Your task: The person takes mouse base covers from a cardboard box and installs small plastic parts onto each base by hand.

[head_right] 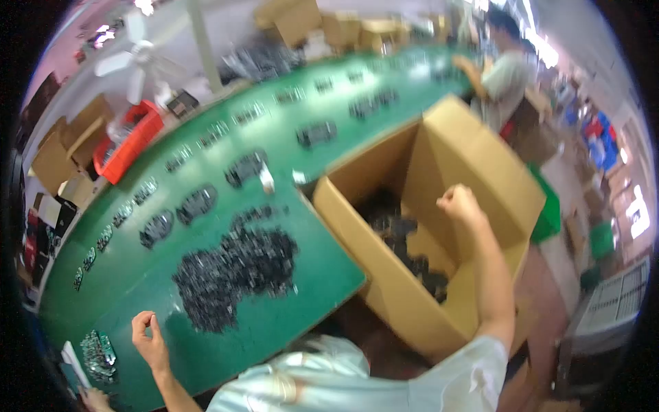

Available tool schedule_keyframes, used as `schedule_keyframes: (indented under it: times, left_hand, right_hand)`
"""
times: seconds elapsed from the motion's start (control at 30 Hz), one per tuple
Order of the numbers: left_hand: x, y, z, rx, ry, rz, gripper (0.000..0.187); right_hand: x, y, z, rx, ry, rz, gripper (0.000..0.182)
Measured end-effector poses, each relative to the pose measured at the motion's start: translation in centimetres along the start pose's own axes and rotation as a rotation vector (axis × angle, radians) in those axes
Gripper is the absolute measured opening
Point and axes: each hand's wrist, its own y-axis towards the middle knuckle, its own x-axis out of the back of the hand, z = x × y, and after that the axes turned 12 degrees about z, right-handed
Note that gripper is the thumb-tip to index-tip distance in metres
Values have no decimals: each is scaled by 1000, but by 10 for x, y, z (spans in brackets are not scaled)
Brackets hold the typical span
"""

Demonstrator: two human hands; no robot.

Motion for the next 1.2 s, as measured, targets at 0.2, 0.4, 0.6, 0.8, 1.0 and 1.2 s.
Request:
schedule_keyframes:
  times: [0.2, 0.4, 0.6, 0.8, 1.0, 1.2]
  left_hand:
    - [-61, -94, -46, 265, 143, -70, 20]
    - [-88, -137, -60, 200, 516, -107, 25]
    - [-93, -132, -54, 142, 557, -124, 31]
    - [-91, -133, -47, 131, 557, -109, 33]
    - [-93, -132, -52, 146, 567, -114, 33]
    - [-95, -131, -50, 131, 541, -133, 30]
  right_hand:
    - [-158, 27, -69, -129, -157, 387, 85]
    - [-240, 91, -64, 71, -30, 389, 98]
    - [-348, 105, -97, 33, 363, 358, 100]
    - [-390, 53, -82, 53, 467, 208, 117]
    - [-377, 43, -65, 233, 378, 462, 114]
    - [-373, 34, -48, 231, 164, 766, 91]
